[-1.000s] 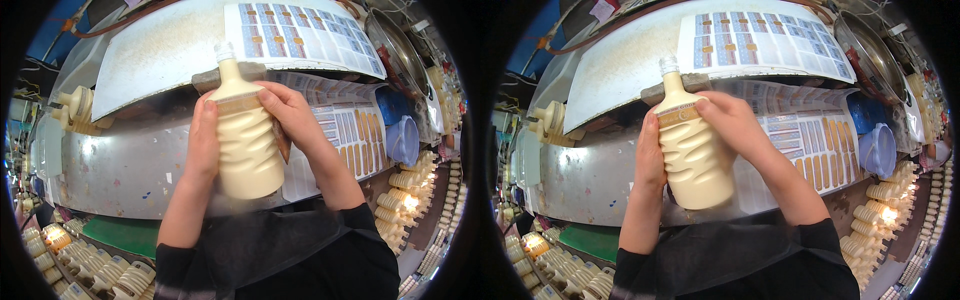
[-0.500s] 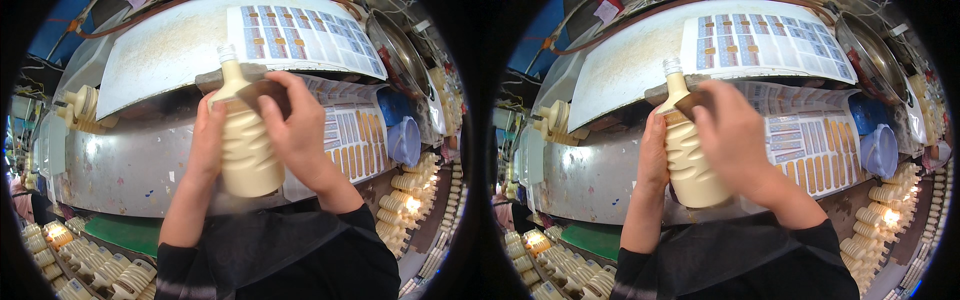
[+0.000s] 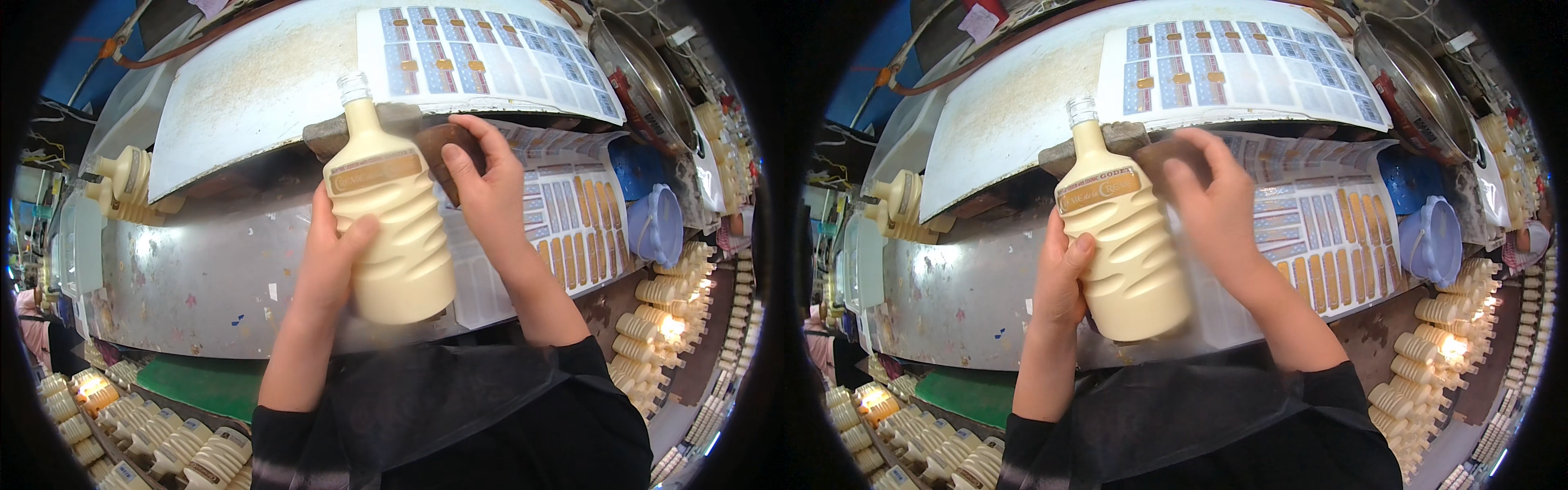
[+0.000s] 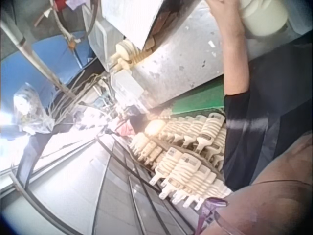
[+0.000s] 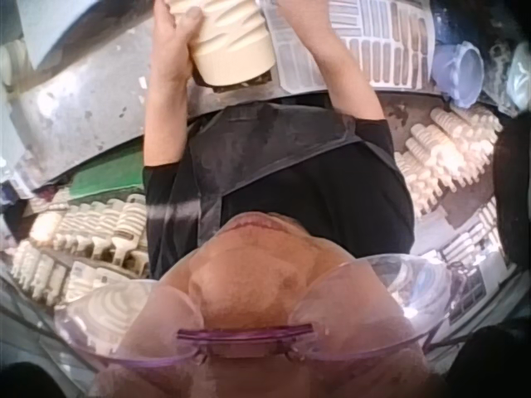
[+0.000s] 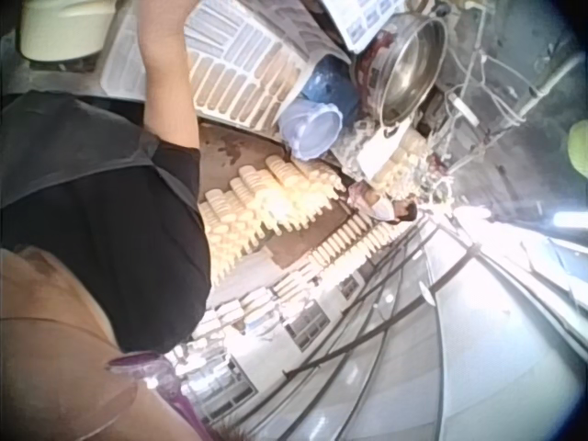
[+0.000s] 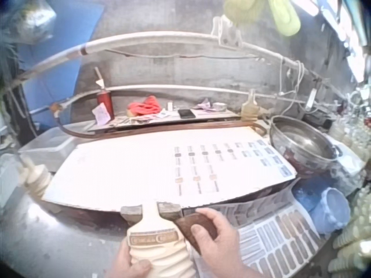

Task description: The person repeatedly applies adhesive labels to the sides of cream-colored plastic containers. They peel labels from a sheet, align them on the container body, and smooth them down by hand. Finished containers are placed on a nearby metal surface.

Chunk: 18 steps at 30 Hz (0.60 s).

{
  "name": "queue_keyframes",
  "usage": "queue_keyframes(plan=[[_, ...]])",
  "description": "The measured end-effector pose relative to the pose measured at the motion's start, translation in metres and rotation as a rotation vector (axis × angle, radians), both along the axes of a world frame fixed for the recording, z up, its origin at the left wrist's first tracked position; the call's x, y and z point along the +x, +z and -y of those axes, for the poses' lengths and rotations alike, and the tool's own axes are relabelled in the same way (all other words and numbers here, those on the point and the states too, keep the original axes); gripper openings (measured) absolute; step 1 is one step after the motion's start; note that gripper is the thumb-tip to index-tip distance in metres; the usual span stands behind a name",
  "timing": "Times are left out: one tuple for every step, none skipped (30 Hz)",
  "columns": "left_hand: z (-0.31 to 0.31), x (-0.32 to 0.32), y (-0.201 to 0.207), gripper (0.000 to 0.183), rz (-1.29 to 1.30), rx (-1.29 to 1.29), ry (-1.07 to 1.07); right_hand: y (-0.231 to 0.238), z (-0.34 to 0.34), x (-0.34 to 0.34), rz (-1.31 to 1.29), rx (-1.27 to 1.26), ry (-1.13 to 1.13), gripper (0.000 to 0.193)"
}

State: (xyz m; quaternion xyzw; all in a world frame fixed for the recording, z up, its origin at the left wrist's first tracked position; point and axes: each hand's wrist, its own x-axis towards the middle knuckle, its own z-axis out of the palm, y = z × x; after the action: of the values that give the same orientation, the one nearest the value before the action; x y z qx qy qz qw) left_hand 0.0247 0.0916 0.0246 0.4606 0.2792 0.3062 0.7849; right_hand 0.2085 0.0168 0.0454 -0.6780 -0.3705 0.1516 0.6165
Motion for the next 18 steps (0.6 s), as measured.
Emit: queue_keyframes(plan=[[0.001,0.000,-0.001,0.078,0.014,-0.013,0.002,0.000,0.000,0.002,0.031,0.021,-0.024,0.029],[0.002,0.000,-0.001,0.078,0.027,-0.026,0.004,0.001,0.002,0.002,0.036,0.029,-0.079,0.028],[0.003,0.000,0.000,0.077,0.014,-0.052,0.011,0.002,0.004,0.002,0.167,0.060,-0.003,0.027],[0.002,0.001,0.001,0.076,0.002,-0.018,0.005,0.004,0.008,-0.002,0.276,0.080,0.042,0.025],[0.002,0.002,0.004,0.076,-0.033,0.004,0.005,0.007,0.012,-0.005,0.386,0.100,0.088,0.024],[0.002,0.003,0.006,0.075,-0.081,0.014,0.014,0.009,0.012,-0.010,0.610,0.225,0.160,0.027],[0.003,0.004,0.009,0.075,-0.107,0.072,0.022,0.013,0.013,-0.011,0.764,0.277,0.230,0.033],[0.005,0.005,0.013,0.075,-0.148,0.118,0.039,0.017,0.013,-0.013,0.766,0.280,0.262,0.035],[0.006,0.006,0.016,0.075,-0.179,0.171,0.056,0.022,0.013,-0.015,0.774,0.267,0.311,0.038],[0.008,0.007,0.019,0.075,-0.165,0.165,0.069,0.026,0.011,-0.015,0.819,0.264,0.255,0.037],[0.009,0.007,0.022,0.074,-0.239,0.226,0.079,0.030,0.008,-0.013,0.870,0.245,0.212,0.036],[0.009,0.006,0.024,0.074,-0.316,0.286,0.088,0.034,0.007,-0.014,0.879,0.204,0.146,0.035],[0.010,0.006,0.026,0.074,-0.368,0.357,0.103,0.037,0.005,-0.015,0.937,0.225,0.227,0.034],[0.011,0.007,0.026,0.073,-0.428,0.355,0.126,0.040,0.006,-0.018,0.948,0.221,0.282,0.033],[0.011,0.008,0.026,0.073,-0.436,0.343,0.120,0.042,0.007,-0.022,0.961,0.218,0.337,0.032],[0.010,0.009,0.026,0.073,-0.421,0.348,0.122,0.045,0.007,-0.023,0.948,0.206,0.422,0.034],[0.009,0.010,0.025,0.073,-0.406,0.352,0.123,0.046,0.008,-0.025,0.930,0.178,0.342,0.036],[0.011,0.010,0.025,0.072,-0.421,0.340,0.130,0.047,0.008,-0.025,0.950,0.173,0.286,0.037]])
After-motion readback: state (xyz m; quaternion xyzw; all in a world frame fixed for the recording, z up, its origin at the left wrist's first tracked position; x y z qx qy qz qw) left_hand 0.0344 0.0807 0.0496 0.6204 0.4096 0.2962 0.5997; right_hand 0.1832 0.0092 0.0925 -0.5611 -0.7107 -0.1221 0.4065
